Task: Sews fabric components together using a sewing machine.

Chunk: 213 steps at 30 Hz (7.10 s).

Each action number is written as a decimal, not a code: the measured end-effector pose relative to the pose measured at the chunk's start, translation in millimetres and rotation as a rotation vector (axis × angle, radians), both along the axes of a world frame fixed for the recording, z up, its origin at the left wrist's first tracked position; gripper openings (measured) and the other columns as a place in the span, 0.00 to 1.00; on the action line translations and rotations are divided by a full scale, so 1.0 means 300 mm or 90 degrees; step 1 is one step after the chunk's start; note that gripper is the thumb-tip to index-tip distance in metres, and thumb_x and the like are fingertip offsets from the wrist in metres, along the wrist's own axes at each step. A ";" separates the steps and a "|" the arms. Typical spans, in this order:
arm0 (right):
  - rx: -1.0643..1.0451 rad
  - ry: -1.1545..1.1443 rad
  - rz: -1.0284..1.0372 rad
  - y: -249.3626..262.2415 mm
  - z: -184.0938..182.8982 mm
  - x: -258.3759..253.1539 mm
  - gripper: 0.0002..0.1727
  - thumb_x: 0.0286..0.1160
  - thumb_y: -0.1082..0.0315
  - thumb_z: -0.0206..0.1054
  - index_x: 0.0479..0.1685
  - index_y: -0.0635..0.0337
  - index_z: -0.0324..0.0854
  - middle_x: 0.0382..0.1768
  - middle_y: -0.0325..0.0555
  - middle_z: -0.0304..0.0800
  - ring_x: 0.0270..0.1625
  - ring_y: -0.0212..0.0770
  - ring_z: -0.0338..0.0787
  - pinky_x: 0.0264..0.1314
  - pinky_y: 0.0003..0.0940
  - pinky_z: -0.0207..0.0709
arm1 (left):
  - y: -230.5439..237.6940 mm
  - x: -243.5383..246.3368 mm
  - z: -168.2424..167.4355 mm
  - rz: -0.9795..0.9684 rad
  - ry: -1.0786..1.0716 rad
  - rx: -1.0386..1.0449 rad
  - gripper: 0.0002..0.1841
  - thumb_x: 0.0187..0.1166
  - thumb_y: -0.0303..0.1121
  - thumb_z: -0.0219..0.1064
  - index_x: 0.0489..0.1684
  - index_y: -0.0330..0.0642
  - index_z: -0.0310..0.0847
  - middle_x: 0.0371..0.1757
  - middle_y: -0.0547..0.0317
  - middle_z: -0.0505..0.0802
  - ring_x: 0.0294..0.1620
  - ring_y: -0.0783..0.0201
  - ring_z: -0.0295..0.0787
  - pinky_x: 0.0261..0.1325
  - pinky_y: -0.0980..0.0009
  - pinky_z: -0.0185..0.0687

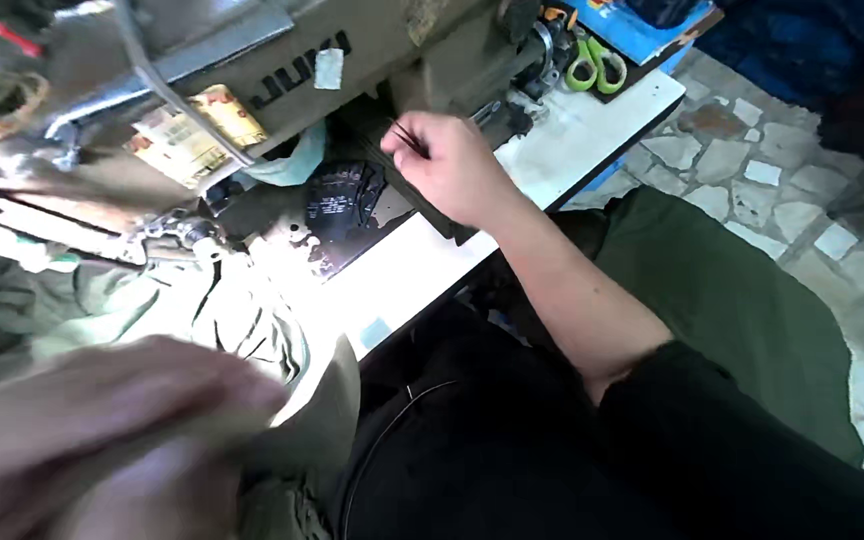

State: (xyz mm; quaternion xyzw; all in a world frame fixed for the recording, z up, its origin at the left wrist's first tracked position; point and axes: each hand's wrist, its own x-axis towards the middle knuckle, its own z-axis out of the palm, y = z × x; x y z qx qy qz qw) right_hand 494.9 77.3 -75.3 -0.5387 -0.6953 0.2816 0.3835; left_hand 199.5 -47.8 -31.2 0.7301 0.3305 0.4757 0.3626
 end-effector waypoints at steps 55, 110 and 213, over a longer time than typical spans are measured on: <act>0.210 -0.343 0.011 -0.204 -0.319 -0.289 0.13 0.68 0.69 0.73 0.47 0.68 0.91 0.47 0.60 0.95 0.51 0.60 0.95 0.54 0.56 0.87 | 0.008 0.124 -0.603 0.500 0.363 0.382 0.13 0.81 0.32 0.59 0.37 0.41 0.92 0.34 0.50 0.95 0.39 0.51 0.93 0.46 0.59 0.86; 0.141 0.311 0.264 -0.324 -0.205 -0.377 0.07 0.75 0.72 0.67 0.35 0.69 0.79 0.39 0.45 0.84 0.34 0.21 0.76 0.33 0.13 0.69 | -0.030 -0.002 -0.250 0.199 -0.040 0.011 0.05 0.80 0.25 0.66 0.34 0.43 0.84 0.33 0.77 0.89 0.34 0.87 0.83 0.41 0.88 0.80; -0.182 -0.127 0.402 -0.169 -0.157 -0.470 0.10 0.80 0.71 0.65 0.30 0.65 0.83 0.27 0.47 0.80 0.33 0.41 0.81 0.35 0.38 0.74 | 0.265 -0.138 -0.395 0.230 0.520 0.028 0.16 0.86 0.30 0.52 0.47 0.26 0.84 0.65 0.33 0.88 0.70 0.37 0.84 0.71 0.39 0.73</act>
